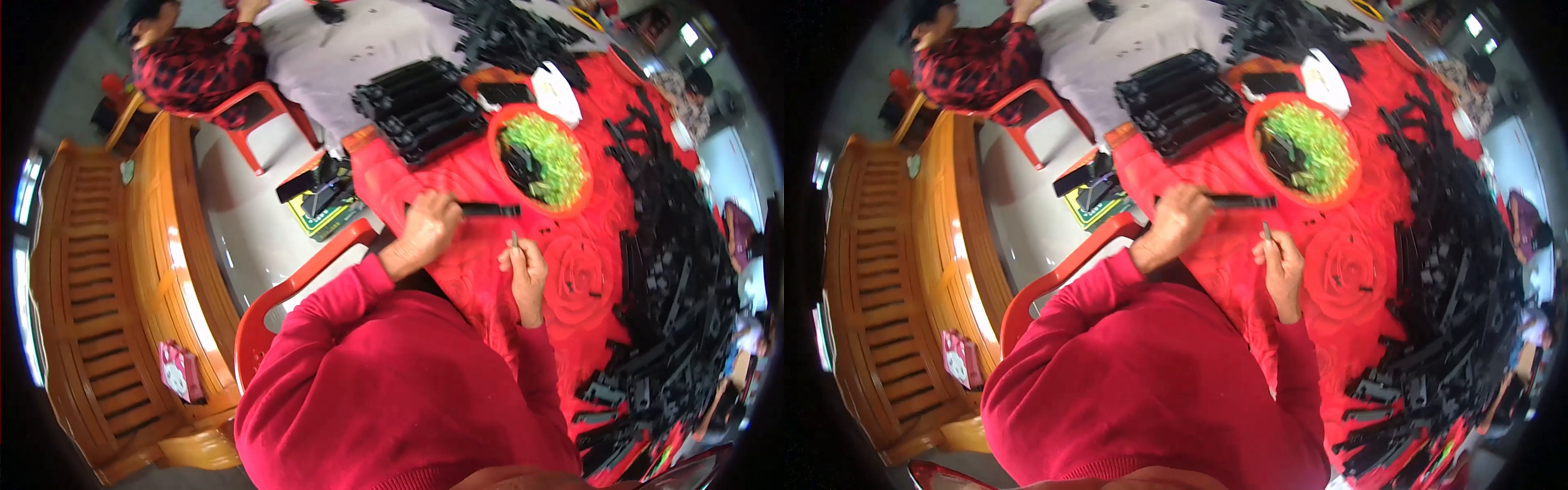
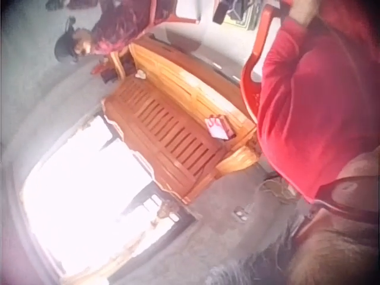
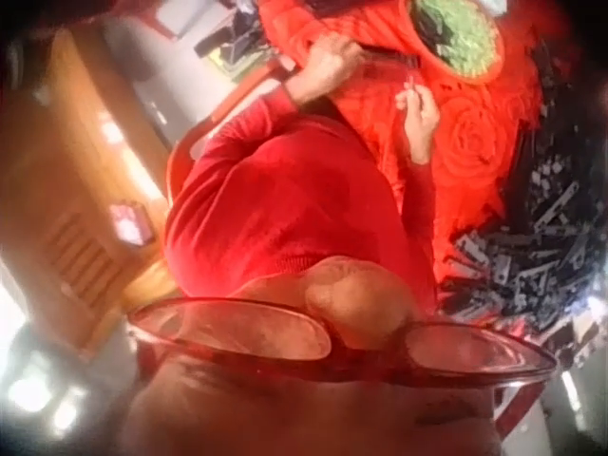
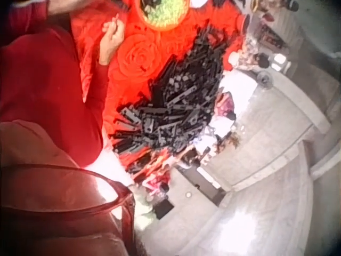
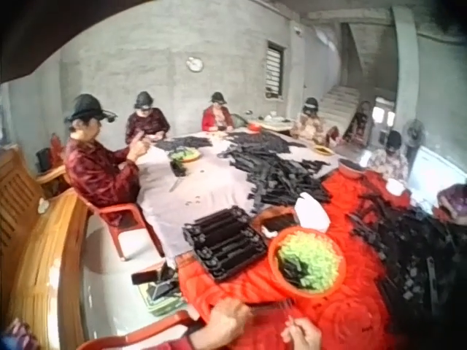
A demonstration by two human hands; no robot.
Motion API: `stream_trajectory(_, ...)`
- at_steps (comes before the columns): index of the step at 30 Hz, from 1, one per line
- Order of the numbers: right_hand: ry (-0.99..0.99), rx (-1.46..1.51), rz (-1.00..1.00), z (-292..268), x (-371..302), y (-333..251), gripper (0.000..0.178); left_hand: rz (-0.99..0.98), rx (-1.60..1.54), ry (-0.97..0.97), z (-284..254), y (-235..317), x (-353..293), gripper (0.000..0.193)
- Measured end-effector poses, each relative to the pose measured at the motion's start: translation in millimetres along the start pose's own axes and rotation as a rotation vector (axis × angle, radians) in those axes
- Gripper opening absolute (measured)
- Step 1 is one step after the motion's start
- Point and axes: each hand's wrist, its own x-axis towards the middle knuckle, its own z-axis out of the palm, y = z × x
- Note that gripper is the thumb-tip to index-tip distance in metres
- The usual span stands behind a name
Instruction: The person assembles toy firearm frames by hand, joining small plastic components and green plastic bits together.
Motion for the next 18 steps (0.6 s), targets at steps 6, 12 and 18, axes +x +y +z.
stream_trajectory(6, 0.005, -0.090, -0.053, 3.5, -6.3, 2.6, 0.012, -0.042, 0.163, 0.228, -18.1, -38.3, 82.7, 0.019)
stream_trajectory(12, 0.004, -0.155, -0.056, 11.1, -12.2, 1.4, 0.010, -0.093, 0.358, 0.249, -10.6, -88.3, 125.3, 0.021)
stream_trajectory(18, -0.032, -0.154, 0.018, 18.0, -13.5, 0.3, 0.007, -0.165, 0.443, 0.206, 0.7, -108.9, 129.4, 0.020)
